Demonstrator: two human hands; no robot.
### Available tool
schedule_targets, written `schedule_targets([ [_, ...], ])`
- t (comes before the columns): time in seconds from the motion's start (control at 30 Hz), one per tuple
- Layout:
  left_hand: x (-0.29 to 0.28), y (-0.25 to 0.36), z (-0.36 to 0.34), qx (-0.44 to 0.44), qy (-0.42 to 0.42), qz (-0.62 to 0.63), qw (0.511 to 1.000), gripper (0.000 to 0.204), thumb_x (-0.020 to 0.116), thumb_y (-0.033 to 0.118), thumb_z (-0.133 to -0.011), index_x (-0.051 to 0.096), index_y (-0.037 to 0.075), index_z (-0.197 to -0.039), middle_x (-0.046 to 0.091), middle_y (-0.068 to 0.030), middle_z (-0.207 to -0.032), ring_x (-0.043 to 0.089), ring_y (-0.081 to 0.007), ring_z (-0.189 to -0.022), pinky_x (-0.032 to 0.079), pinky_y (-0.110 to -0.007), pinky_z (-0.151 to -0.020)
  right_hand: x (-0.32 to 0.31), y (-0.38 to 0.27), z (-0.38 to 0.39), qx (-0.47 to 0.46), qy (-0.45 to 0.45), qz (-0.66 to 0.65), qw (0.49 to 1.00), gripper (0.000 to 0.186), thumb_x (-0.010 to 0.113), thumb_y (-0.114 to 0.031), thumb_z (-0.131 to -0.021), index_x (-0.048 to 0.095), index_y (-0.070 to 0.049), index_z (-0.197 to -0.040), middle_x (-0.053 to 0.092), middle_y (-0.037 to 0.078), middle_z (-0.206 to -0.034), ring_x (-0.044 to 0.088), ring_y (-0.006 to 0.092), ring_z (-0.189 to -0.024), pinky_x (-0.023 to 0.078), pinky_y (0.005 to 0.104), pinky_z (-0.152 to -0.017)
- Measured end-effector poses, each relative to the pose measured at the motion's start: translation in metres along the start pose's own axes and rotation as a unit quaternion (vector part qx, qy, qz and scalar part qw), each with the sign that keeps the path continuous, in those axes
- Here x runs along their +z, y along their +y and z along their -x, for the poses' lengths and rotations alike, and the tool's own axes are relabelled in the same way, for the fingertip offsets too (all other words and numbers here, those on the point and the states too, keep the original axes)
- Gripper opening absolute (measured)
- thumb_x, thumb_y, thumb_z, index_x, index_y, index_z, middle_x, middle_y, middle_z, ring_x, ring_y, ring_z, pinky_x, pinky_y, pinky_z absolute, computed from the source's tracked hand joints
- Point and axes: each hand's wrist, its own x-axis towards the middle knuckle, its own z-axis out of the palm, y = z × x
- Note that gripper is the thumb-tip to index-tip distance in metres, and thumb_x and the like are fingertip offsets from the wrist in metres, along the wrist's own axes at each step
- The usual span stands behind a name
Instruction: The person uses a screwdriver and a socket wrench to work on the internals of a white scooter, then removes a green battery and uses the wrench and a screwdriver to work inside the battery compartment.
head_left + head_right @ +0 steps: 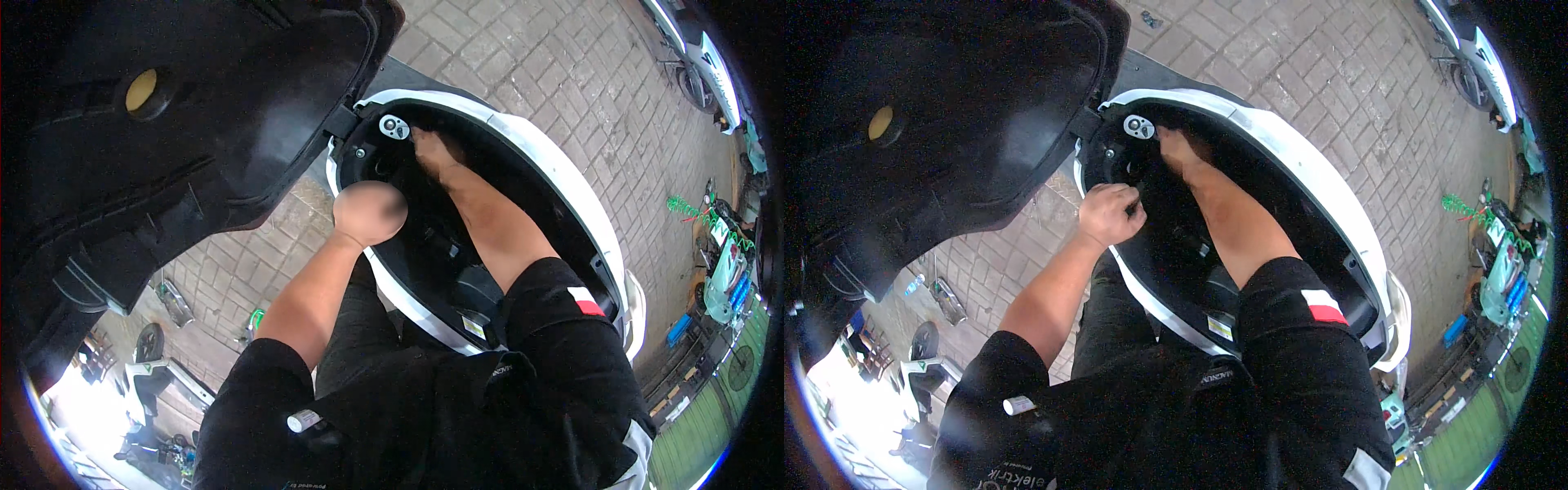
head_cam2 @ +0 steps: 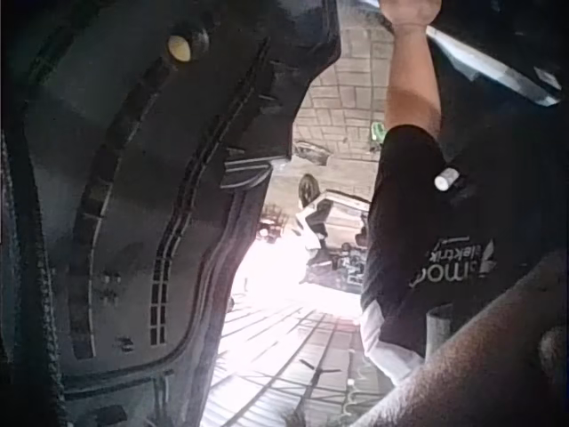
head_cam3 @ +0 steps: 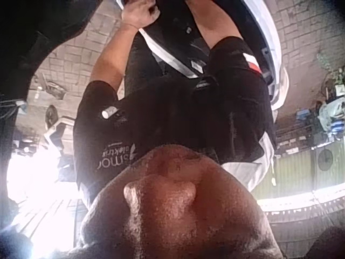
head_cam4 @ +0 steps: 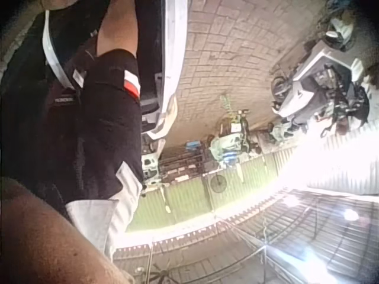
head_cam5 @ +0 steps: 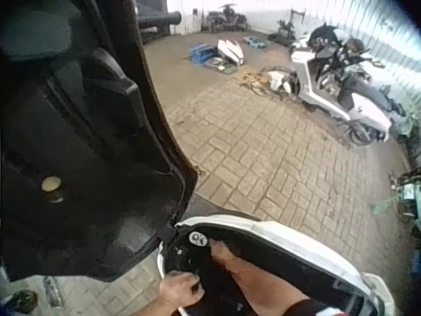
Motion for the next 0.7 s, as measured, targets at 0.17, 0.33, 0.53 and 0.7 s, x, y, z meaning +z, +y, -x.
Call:
schedule_targets([
  [0.17,-0.002,-0.001,0.002,-0.023,-0.052,-0.019,0.998,0.013,0.067,0.022,-0.070,0.062,0.010,-0.068,0.062,-0.0068,-0.070,0.064,-0.0282,-0.070,0.051,-0.040,-0.066,0.004,-0.003,0.002,-0.069,0.026,-0.098,0.992,0.029,0.043,-0.016,-0.093,0.055,-0.002,-0.116,0.065,0.028,-0.103,0.063,0.0450,-0.096,0.051,0.0521,-0.083],
  [0.33,0.001,0.001,0.002,-0.013,-0.014,-0.005,1.000,0.015,0.066,0.021,-0.071,0.059,0.008,-0.068,0.060,-0.0083,-0.069,0.063,-0.0288,-0.069,0.051,-0.039,-0.066,0.029,-0.035,0.022,0.084,-0.007,-0.084,0.993,0.044,0.054,-0.009,-0.086,0.046,0.005,-0.127,0.064,0.033,-0.103,0.062,0.0459,-0.100,0.049,0.0515,-0.089],
  [0.53,-0.003,0.002,0.000,-0.033,-0.060,-0.015,0.998,0.015,0.066,0.022,-0.073,0.062,0.008,-0.072,0.061,-0.0091,-0.073,0.063,-0.0304,-0.071,0.051,-0.041,-0.068,0.023,-0.029,0.016,0.040,-0.044,-0.109,0.992,0.043,0.056,-0.020,-0.092,0.047,0.002,-0.128,0.061,0.031,-0.113,0.059,0.0450,-0.108,0.047,0.0488,-0.093],
  [0.7,0.002,-0.002,0.001,-0.025,-0.053,-0.022,0.998,0.015,0.066,0.022,-0.073,0.062,0.007,-0.074,0.062,-0.0091,-0.074,0.064,-0.0299,-0.072,0.051,-0.040,-0.069,0.024,-0.013,0.010,-0.081,-0.012,-0.149,0.985,0.044,0.060,-0.016,-0.090,0.047,-0.001,-0.129,0.063,0.027,-0.113,0.060,0.0436,-0.107,0.048,0.0475,-0.091],
])
